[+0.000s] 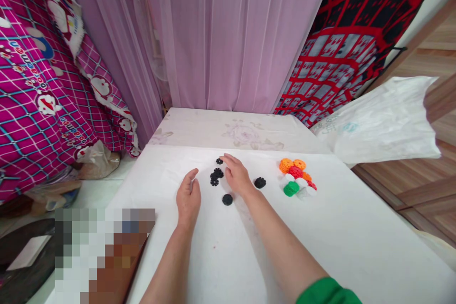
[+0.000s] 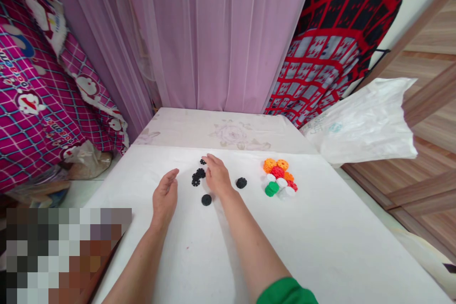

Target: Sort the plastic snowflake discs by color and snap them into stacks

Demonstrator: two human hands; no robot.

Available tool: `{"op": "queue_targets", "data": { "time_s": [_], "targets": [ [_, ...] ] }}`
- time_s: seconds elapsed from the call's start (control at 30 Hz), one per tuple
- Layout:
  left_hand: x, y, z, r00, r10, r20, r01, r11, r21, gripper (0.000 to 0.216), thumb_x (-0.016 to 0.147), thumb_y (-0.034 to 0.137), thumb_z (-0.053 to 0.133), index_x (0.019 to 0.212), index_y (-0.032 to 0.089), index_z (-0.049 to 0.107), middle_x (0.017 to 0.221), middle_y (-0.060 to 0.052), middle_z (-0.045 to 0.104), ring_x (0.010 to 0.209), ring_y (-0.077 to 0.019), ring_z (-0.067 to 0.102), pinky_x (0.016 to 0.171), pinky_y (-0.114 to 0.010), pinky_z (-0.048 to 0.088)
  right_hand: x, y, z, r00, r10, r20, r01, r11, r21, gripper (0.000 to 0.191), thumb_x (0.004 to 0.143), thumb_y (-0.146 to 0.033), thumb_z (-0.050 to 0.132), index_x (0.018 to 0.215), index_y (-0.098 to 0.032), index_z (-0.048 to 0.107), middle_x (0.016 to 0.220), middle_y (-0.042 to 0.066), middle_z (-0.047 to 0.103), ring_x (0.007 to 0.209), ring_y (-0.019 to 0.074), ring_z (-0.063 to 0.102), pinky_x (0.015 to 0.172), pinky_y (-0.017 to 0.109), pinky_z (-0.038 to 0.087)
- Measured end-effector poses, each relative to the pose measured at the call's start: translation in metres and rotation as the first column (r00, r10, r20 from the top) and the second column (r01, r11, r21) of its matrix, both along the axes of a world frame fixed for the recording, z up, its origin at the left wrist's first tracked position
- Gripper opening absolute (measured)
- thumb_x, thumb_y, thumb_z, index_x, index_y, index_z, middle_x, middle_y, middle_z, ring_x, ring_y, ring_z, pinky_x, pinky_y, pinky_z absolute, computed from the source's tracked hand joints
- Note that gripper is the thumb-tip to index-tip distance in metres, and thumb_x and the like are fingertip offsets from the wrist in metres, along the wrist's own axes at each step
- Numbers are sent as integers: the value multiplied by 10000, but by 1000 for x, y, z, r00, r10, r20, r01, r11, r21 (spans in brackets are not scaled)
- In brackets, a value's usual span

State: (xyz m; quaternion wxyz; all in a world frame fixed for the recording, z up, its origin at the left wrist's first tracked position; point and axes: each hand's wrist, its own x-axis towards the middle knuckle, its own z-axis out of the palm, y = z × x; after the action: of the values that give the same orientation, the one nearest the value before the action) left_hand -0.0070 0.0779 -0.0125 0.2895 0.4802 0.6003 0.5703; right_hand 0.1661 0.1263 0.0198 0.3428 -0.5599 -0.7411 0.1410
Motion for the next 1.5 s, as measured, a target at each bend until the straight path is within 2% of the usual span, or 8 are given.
{"op": "queue_targets", "data": {
  "time_s": [0.07,0.2,0.37,0.5,0.67,0.8,1.07,1.5],
  "targets": [
    [-1,0,-1,1000,-13,2,13,1000,11,310,873,235,493,1147,233,639,1235,-57,668,1179,-195,599,1096,-411,403,-6,19,3,991,91,97,-88,995,-40,585,737,38,439,1211,-236,645,1346,49,578,1274,189,493,1095,380,387],
    [-1,-1,-2,1000,-20,7,20,1000,24,312,874,239,494,1152,231,637,1239,-54,666,1181,-189,599,1095,-396,405,-6,31,-1,972,168,165,-155,984,-93,563,685,90,475,1061,-254,714,1221,17,665,1189,181,560,1078,359,401],
    [1,-1,0,1000,0,0,0,1000,6,312,872,245,501,1151,235,642,1224,-52,672,1155,-194,610,1083,-402,415,12,-1,-12,985,21,171,-18,1000,-20,338,814,-36,513,997,-228,723,1131,46,698,1067,203,603,991,371,459],
    [2,-1,2,1000,13,-14,-13,1000,0,309,871,245,495,1137,221,651,1205,-55,681,1142,-194,613,1076,-405,418,26,-40,-21,984,-82,156,81,997,15,209,825,-157,577,969,-222,714,1035,65,700,973,230,608,913,387,484],
    [2,-1,3,1000,5,-9,-5,1000,3,313,868,253,501,1143,219,648,1215,-56,677,1153,-194,607,1082,-405,408,35,-76,-35,981,-175,-86,176,984,1,330,775,-240,610,1102,-219,649,964,59,695,891,219,629,833,377,520],
    [2,0,2,1000,8,-4,-8,1000,-2,311,867,251,498,1137,219,649,1218,-61,676,1154,-198,606,1081,-412,409,27,-89,-32,925,-181,-333,191,982,-3,392,796,-304,603,1179,-222,582,969,54,690,811,177,641,717,320,540],
    [3,-1,4,1000,3,-2,-3,1000,7,310,859,239,499,1126,223,654,1200,-49,685,1152,-193,604,1077,-399,410,1,-93,-19,972,27,-235,4,992,127,481,799,-202,574,1276,-238,522,1037,57,650,915,173,631,812,319,552],
    [3,-1,4,999,2,-33,-2,1000,6,315,866,248,482,1134,219,646,1207,-60,679,1156,-202,601,1068,-412,416,2,-96,-21,984,12,-176,7,994,106,464,781,-175,582,1238,-252,557,1071,60,642,974,193,625,890,348,539]
  ]
}}
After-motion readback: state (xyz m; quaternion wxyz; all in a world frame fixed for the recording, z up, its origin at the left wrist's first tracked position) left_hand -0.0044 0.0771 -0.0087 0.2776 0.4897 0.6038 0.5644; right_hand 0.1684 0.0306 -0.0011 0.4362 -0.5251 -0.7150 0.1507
